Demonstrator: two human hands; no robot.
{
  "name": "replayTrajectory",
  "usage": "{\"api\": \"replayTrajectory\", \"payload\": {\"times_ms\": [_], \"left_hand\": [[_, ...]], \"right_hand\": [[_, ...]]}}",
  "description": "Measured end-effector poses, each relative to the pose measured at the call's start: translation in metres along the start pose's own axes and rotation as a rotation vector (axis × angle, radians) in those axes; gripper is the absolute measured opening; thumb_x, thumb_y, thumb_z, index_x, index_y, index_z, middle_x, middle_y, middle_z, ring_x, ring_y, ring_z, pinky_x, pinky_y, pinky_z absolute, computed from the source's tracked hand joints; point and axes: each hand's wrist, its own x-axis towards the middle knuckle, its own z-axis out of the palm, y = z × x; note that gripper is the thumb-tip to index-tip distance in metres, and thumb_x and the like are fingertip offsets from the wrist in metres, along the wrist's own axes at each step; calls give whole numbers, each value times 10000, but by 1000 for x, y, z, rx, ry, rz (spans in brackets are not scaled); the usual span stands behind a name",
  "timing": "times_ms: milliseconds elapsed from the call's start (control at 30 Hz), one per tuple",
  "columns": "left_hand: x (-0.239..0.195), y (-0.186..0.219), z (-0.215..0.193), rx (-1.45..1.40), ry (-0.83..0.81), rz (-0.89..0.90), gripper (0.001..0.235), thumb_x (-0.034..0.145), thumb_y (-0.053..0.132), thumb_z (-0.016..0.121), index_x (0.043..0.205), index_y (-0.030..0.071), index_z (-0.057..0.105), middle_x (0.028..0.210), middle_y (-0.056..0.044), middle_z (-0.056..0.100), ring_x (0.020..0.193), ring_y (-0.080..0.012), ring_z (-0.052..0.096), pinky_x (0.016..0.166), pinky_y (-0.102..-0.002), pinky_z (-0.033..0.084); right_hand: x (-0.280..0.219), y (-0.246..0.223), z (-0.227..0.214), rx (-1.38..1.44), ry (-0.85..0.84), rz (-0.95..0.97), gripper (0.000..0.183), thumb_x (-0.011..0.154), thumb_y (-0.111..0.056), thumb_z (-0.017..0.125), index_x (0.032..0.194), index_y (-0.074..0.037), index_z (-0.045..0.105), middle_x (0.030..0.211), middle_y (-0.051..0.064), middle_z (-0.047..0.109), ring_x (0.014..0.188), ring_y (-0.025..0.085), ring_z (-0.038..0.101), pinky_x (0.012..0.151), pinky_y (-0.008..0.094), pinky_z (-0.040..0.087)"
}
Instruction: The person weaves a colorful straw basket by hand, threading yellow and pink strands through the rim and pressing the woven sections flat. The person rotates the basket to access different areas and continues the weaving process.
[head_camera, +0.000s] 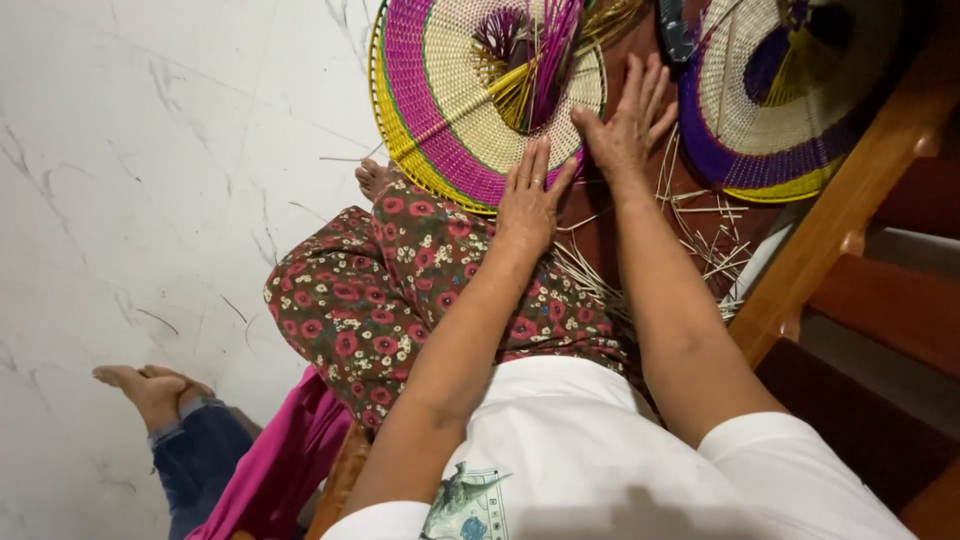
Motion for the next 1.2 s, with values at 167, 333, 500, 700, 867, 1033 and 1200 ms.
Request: {"api": "replayTrajectory", "payload": {"times_ms": [167, 333, 500, 700, 867, 1033, 1200], "left_hand": [[-3, -1, -12, -5, -29, 6, 915, 1061, 416, 560, 1663, 279, -115, 1677, -185, -250, 1553, -339, -224, 1284, -467, -5], [-2, 2, -12, -19, -31, -10, 908, 1038, 212, 535, 1663, 296, -119, 1674, -186, -261, 1558, -338, -227, 1285, -470, -17], [3, 2, -9, -54, 0, -9, 828, 1039, 117, 429, 1669, 314, -72, 1684, -183, -237, 1564, -345, -209, 1286, -480, -17], [0, 0, -10, 1, -45, 2, 875, 1056, 145, 471, 1651, 295, -153, 1661, -195, -274, 1550, -340, -230, 1287, -484, -23], [10, -1, 9, -65, 48, 7, 962, 1013, 402, 628, 1670, 292, -65, 1681, -187, -234, 1563, -343, -209, 1289, -474, -10], [7, -1, 2, -71, 19, 6, 931, 1017, 262, 579, 1667, 294, -87, 1679, -185, -245, 1565, -338, -211, 1289, -470, -13], [19, -2, 36, -177, 376, 45, 914, 877, 140, 619, 1663, 300, 181, 1715, -194, -24, 1595, -356, -28, 1276, -505, 148]], "right_hand": [[13, -17, -12, 66, 29, 68, 1035, 925, -730, 754, 1684, -301, 195, 1754, 65, -4, 1629, 302, -25, 1222, 696, -110], [-5, -23, -31, 38, -38, 44, 934, 985, -633, 681, 1687, -273, 181, 1740, 65, -54, 1620, 272, -64, 1240, 639, -123], [-51, -5, -19, -56, -113, -34, 918, 1033, -453, 613, 1684, -129, 52, 1746, 113, -71, 1617, 278, -96, 1277, 570, -129], [-45, -15, -4, -95, -10, 61, 731, 1082, -397, 518, 1697, -244, 154, 1752, 96, -2, 1620, 291, -38, 1261, 620, -93], [-21, -23, -18, -106, -98, 113, 784, 1100, -373, 573, 1676, -396, 43, 1756, 89, -77, 1623, 286, -87, 1225, 677, -127], [3, -28, -17, -136, -100, 103, 722, 1098, -375, 476, 1690, -422, 67, 1743, 86, -108, 1601, 336, -125, 1215, 738, -72], [9, -31, -23, -82, -65, 85, 620, 1108, -548, 389, 1675, -448, 159, 1747, 93, -38, 1603, 396, -64, 1200, 762, -18]]}}
